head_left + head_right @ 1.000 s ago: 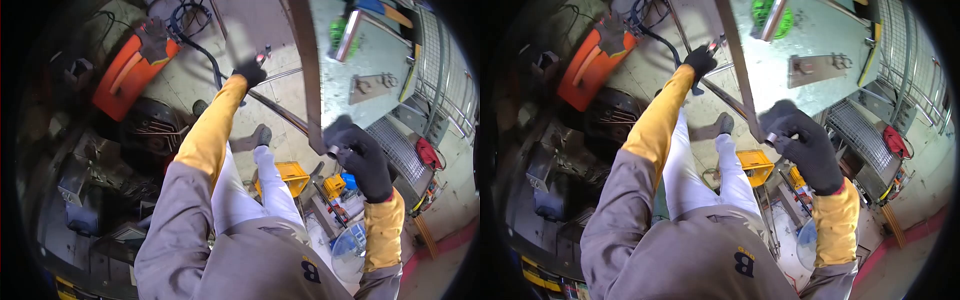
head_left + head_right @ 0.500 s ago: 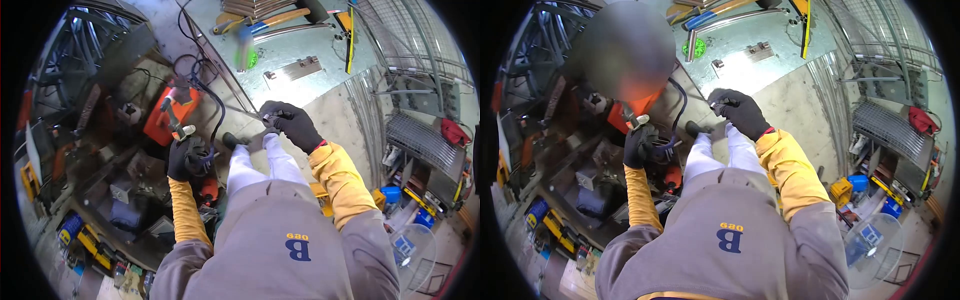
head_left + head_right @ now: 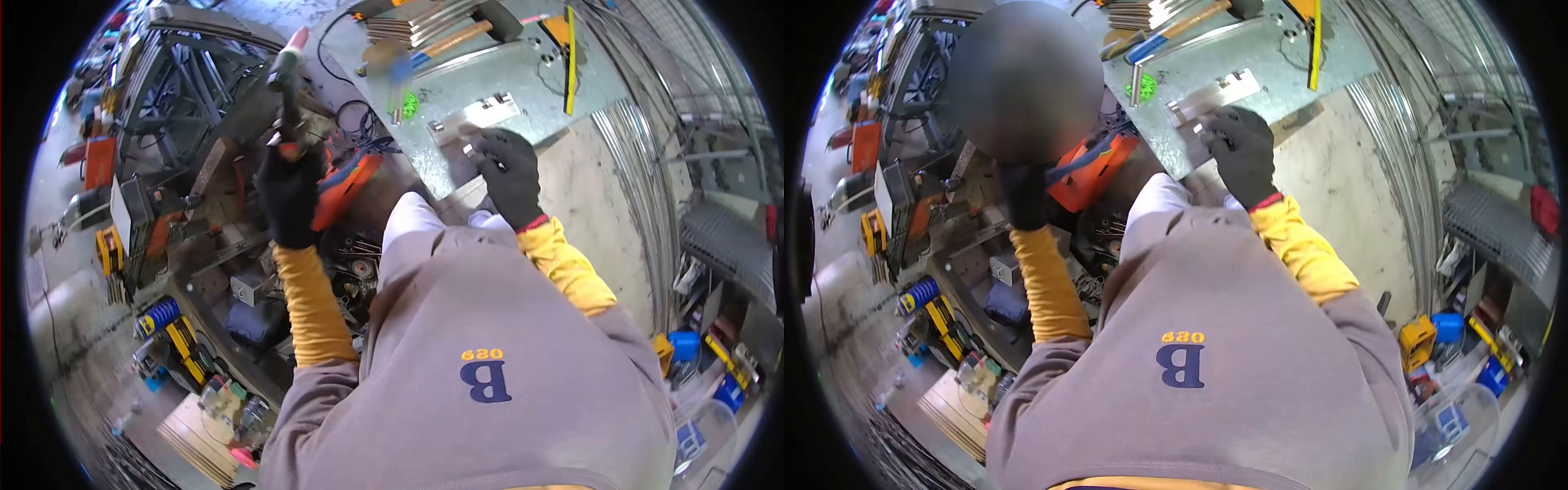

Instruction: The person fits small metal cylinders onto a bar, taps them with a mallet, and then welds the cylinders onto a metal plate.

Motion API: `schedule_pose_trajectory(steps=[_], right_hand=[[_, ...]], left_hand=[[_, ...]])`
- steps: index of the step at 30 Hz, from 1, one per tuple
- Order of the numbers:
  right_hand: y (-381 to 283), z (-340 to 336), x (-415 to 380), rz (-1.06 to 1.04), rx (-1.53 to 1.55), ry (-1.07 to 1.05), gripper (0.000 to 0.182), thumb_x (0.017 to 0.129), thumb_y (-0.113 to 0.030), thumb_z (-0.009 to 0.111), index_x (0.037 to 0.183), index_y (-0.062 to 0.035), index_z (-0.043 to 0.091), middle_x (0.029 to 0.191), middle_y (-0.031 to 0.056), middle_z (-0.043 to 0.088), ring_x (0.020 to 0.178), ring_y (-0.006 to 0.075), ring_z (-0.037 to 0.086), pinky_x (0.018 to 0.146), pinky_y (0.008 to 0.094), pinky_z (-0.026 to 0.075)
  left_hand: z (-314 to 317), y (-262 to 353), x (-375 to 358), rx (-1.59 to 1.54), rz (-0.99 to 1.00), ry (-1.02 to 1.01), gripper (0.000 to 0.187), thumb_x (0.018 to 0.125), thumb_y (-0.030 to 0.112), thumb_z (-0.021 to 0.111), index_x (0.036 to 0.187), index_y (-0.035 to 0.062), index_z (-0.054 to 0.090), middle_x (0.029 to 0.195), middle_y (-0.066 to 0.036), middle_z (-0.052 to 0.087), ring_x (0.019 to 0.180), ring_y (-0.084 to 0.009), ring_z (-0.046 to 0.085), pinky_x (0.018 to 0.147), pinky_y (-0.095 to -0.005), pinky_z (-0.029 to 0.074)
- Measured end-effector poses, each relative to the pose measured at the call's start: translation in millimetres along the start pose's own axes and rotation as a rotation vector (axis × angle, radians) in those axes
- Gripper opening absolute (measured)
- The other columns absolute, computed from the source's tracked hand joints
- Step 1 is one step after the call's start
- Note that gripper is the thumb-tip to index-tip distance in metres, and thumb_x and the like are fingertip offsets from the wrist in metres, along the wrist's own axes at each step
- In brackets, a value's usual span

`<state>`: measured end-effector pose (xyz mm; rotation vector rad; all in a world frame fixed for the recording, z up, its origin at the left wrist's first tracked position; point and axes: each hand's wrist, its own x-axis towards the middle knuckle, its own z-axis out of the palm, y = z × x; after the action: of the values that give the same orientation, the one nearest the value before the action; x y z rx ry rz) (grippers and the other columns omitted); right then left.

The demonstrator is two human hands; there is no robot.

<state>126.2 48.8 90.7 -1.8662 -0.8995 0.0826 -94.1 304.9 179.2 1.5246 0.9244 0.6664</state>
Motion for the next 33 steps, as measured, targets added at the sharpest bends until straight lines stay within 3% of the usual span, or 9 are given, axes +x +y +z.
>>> schedule_pose_trajectory(steps=[3,8,12,15,19,23,24,28,33], right_hand=[[10,16,2,0.147,-0.087,-0.002,0.019,0.084,-0.009,0.077,0.103,-0.0078,0.082,0.097,0.0115,0.076,0.096,0.0308,0.071,0.087,0.0401,0.056],[-4,39,-6,0.677,0.169,-0.002,0.021,0.095,-0.016,0.071,0.110,-0.0061,0.082,0.085,0.0078,0.077,0.074,0.0187,0.072,0.071,0.0341,0.057],[-8,42,-2,0.855,0.386,-0.036,0.024,0.096,-0.015,0.073,0.113,0.0000,0.081,0.079,0.0027,0.074,0.070,0.0095,0.066,0.066,0.0268,0.053],[-22,45,4,0.943,0.403,-0.001,0.023,0.094,-0.012,0.073,0.110,0.0018,0.081,0.079,0.0036,0.074,0.069,0.0095,0.065,0.065,0.0266,0.052],[-15,54,7,0.937,0.370,-0.074,0.019,0.093,-0.010,0.073,0.104,0.0034,0.080,0.078,0.0044,0.073,0.068,0.0104,0.066,0.063,0.0274,0.051],[-1,59,20,0.803,-0.033,-0.289,0.028,0.097,-0.028,0.070,0.111,-0.0074,0.082,0.087,0.0081,0.078,0.078,0.0188,0.072,0.076,0.0350,0.055],[-9,54,28,0.835,-0.105,-0.336,0.033,0.097,-0.036,0.068,0.118,-0.0134,0.081,0.098,0.0100,0.081,0.089,0.0249,0.075,0.086,0.0382,0.056],[4,42,39,0.685,-0.287,-0.443,0.036,0.097,-0.036,0.066,0.124,-0.0151,0.078,0.113,0.0124,0.080,0.105,0.0328,0.075,0.094,0.0425,0.057],[1,40,44,0.670,-0.373,-0.471,0.037,0.097,-0.036,0.066,0.126,-0.0169,0.078,0.118,0.0127,0.079,0.110,0.0335,0.074,0.096,0.0427,0.056]], left_hand=[[63,-24,21,-0.010,0.247,-0.044,0.014,0.096,0.005,0.073,0.110,0.0034,0.071,0.086,0.001,0.071,0.073,-0.0080,0.064,0.065,-0.0266,0.052],[107,-68,33,-0.017,-0.018,-0.378,0.021,0.090,0.008,0.077,0.109,0.0013,0.070,0.081,0.000,0.068,0.070,-0.0071,0.061,0.063,-0.0273,0.050],[108,-87,40,0.053,-0.139,-0.542,0.026,0.088,0.011,0.079,0.111,0.0006,0.070,0.082,0.001,0.068,0.071,-0.0071,0.060,0.063,-0.0271,0.049],[111,-116,41,-0.106,-0.220,-0.524,0.027,0.089,0.012,0.079,0.112,0.0007,0.070,0.083,0.001,0.068,0.072,-0.0074,0.060,0.064,-0.0268,0.049],[107,-118,44,-0.157,-0.270,-0.539,0.027,0.090,0.015,0.078,0.111,0.0003,0.071,0.084,-0.001,0.070,0.072,-0.0081,0.061,0.065,-0.0270,0.049],[109,-117,49,-0.034,-0.246,-0.541,0.030,0.088,0.021,0.080,0.106,-0.0011,0.072,0.081,-0.004,0.073,0.068,-0.0108,0.064,0.064,-0.0298,0.051],[109,-117,49,-0.055,-0.276,-0.537,0.033,0.087,0.023,0.080,0.107,-0.0015,0.072,0.080,-0.005,0.073,0.068,-0.0119,0.065,0.064,-0.0309,0.052],[104,-111,48,0.009,-0.216,-0.536,0.033,0.087,0.025,0.081,0.105,-0.0011,0.073,0.080,-0.006,0.074,0.068,-0.0125,0.065,0.065,-0.0321,0.052],[104,-128,50,-0.026,-0.232,-0.541,0.033,0.087,0.027,0.082,0.104,-0.0004,0.073,0.081,-0.006,0.075,0.069,-0.0128,0.066,0.066,-0.0324,0.052]])
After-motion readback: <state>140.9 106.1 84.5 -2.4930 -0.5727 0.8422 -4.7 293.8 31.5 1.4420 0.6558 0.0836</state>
